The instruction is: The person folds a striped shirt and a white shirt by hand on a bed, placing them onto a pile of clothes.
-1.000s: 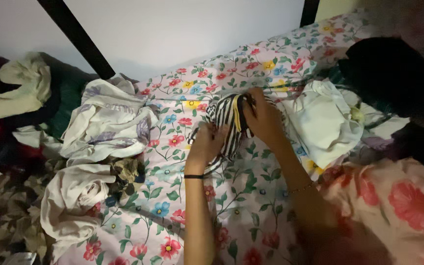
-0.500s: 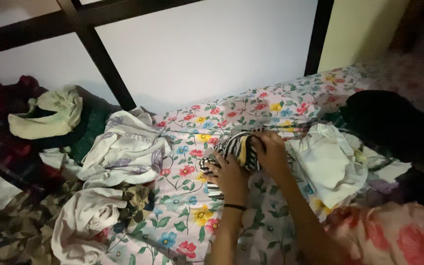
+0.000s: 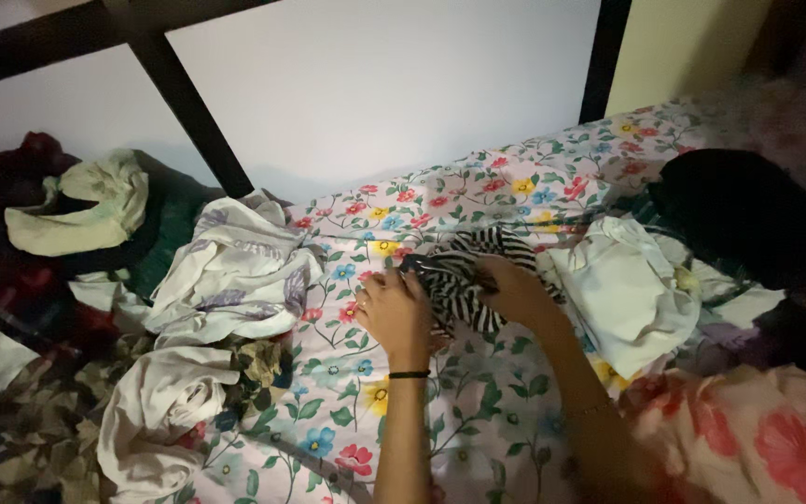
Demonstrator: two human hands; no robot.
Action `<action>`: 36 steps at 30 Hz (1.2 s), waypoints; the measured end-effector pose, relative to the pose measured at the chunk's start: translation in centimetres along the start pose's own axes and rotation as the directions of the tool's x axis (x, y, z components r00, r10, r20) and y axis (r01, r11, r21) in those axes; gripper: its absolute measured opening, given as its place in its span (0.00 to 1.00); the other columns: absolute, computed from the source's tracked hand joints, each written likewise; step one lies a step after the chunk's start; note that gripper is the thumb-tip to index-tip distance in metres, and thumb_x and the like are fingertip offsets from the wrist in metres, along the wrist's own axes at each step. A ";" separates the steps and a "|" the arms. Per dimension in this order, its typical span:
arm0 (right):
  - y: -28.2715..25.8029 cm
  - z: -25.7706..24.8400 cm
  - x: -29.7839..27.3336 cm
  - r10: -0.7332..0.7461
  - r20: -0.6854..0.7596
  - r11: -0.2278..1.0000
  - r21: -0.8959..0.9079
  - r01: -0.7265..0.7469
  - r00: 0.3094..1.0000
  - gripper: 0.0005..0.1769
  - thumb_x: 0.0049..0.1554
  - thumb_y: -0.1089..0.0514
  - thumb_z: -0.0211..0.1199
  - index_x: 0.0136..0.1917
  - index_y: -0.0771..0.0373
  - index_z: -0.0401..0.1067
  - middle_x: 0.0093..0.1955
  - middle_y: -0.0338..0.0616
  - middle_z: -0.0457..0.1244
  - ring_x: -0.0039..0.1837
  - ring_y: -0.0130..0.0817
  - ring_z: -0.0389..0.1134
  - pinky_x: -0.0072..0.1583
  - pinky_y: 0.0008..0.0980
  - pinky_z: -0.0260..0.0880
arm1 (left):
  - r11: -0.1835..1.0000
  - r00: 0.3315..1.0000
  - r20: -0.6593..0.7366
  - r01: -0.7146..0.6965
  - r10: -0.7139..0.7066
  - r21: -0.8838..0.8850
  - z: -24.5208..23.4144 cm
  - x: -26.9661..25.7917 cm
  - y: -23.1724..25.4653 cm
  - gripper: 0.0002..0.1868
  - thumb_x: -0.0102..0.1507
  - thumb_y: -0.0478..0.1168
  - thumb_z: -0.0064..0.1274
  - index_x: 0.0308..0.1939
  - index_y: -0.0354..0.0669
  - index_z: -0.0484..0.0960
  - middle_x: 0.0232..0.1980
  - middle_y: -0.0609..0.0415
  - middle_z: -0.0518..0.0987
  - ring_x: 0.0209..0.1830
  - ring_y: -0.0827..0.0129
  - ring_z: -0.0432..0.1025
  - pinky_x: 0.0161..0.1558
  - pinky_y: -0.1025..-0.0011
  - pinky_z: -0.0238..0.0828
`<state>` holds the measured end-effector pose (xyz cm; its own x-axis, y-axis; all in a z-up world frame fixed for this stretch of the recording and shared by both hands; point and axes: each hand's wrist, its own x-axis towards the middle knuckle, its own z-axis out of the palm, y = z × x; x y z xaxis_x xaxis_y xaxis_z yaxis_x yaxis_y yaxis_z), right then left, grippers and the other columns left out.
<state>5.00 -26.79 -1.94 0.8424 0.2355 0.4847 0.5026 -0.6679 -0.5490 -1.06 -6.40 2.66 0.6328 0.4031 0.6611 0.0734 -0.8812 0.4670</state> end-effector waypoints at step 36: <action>-6.7 -6.2 0.0 0.174 -0.003 0.683 0.721 -0.118 0.985 0.25 0.52 0.59 0.72 0.64 0.61 0.75 0.55 0.40 0.68 0.57 0.28 0.66 0.58 0.28 0.68 | 0.629 0.961 0.206 0.275 -0.183 -0.727 -1.3 2.4 -3.3 0.14 0.66 0.49 0.54 0.42 0.42 0.74 0.21 0.63 0.62 0.22 0.78 0.53 0.24 0.71 0.49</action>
<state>0.41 -26.69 6.02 0.9163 0.1140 0.3839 0.3837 0.0249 -0.9231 -0.74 -2.20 3.46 0.7537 0.4978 0.4292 -0.3399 -0.2637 0.9027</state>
